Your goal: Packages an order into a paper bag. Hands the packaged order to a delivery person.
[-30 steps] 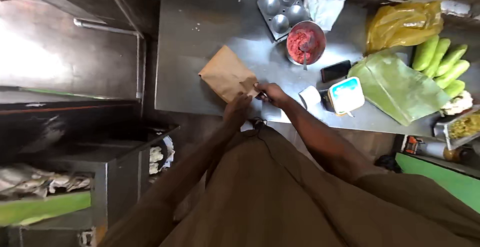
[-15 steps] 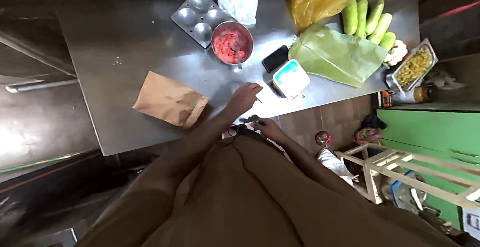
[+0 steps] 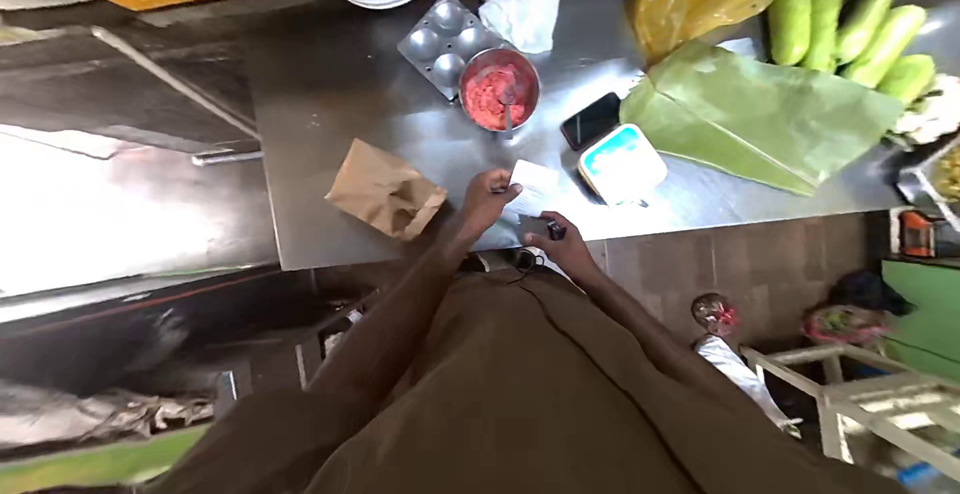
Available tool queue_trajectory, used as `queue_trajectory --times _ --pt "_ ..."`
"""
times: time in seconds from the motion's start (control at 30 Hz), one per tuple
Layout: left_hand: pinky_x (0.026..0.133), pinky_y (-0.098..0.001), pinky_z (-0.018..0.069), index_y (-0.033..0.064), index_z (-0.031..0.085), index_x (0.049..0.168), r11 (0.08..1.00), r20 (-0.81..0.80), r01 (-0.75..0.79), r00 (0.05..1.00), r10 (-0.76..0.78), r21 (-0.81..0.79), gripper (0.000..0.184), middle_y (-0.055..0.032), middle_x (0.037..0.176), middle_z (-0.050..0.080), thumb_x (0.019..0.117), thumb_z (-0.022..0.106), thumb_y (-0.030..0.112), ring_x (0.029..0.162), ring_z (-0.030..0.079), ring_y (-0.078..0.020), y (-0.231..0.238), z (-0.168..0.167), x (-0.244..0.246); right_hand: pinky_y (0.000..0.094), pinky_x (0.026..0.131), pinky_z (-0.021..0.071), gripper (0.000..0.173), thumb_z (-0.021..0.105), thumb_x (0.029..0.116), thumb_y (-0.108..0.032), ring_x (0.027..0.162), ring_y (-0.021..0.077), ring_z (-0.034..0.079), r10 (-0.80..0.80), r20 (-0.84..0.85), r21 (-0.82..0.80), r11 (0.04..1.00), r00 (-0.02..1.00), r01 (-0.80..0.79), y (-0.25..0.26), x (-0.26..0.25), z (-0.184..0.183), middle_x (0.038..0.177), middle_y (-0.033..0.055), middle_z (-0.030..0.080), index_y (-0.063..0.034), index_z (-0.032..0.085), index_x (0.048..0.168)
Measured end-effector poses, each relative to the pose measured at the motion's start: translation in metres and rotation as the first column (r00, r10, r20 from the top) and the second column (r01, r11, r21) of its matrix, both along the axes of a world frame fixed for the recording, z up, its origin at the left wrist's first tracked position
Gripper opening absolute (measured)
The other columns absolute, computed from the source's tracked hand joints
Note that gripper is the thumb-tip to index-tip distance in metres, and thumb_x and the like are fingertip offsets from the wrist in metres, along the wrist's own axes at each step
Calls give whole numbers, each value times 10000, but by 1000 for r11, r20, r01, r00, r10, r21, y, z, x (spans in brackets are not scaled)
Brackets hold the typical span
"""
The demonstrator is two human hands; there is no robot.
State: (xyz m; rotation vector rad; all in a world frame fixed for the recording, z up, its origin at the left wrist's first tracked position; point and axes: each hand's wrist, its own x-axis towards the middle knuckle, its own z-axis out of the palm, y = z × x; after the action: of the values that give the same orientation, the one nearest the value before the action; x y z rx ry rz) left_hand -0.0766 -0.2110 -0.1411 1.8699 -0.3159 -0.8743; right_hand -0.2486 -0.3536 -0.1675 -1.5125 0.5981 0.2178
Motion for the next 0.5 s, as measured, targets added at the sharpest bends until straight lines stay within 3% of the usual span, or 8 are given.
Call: queue_trajectory --times 0.03,0.1,0.2,0.3,0.37,0.43,0.5 --pt "838 -430 614 8 658 1185 987 -112 -151 983 144 -62 272 -130 1047 732 982 692 184 924 721 -216 17 3 -9 337 617 555 495 840 859 -300 673 141 612 22 41 44 999 999 -24 9 15 0 846 60 675 -74 654 1258" --pt "801 -443 635 10 631 1214 906 -227 -407 899 375 -118 271 -136 1051 732 997 676 164 915 732 -239 51 6 -22 324 608 535 365 802 897 -331 640 121 590 107 78 53 992 991 -111 29 48 2 779 39 653 -48 693 1099" --pt "787 -437 642 0 590 1277 741 -203 -663 744 637 -103 316 -142 1067 723 998 668 124 910 734 -239 99 8 -26 321 546 479 371 707 968 -402 566 125 521 255 41 82 963 966 -258 64 95 -1 708 35 579 -36 672 1018" --pt "793 -446 649 -1 567 1321 621 -100 -780 626 773 -81 378 -147 1095 712 980 690 104 930 734 -242 144 -1 -21 289 503 455 328 698 982 -370 524 110 496 324 38 202 924 945 -325 106 129 -15 665 16 551 -45 657 996" --pt "784 -425 643 -7 590 1279 551 94 -834 548 831 -19 395 -150 1084 695 944 741 137 912 721 -229 169 -10 -21 298 485 450 326 709 976 -366 507 119 495 367 -30 163 919 930 -358 133 144 -25 654 25 550 -48 649 938" --pt "866 -439 592 -17 566 1310 472 258 -874 484 836 113 545 -191 1181 657 897 795 256 1008 678 -275 190 -7 -29 383 589 488 354 717 964 -389 607 165 550 400 -119 36 916 909 -399 153 148 -34 737 65 606 -39 682 936" --pt "944 -474 554 -21 394 1464 442 99 -865 475 875 236 812 -234 1300 586 881 806 366 1120 624 -327 199 -6 -40 479 717 529 386 728 947 -418 737 227 620 378 -177 -53 918 909 -393 165 150 -40 838 110 666 -34 713 977"
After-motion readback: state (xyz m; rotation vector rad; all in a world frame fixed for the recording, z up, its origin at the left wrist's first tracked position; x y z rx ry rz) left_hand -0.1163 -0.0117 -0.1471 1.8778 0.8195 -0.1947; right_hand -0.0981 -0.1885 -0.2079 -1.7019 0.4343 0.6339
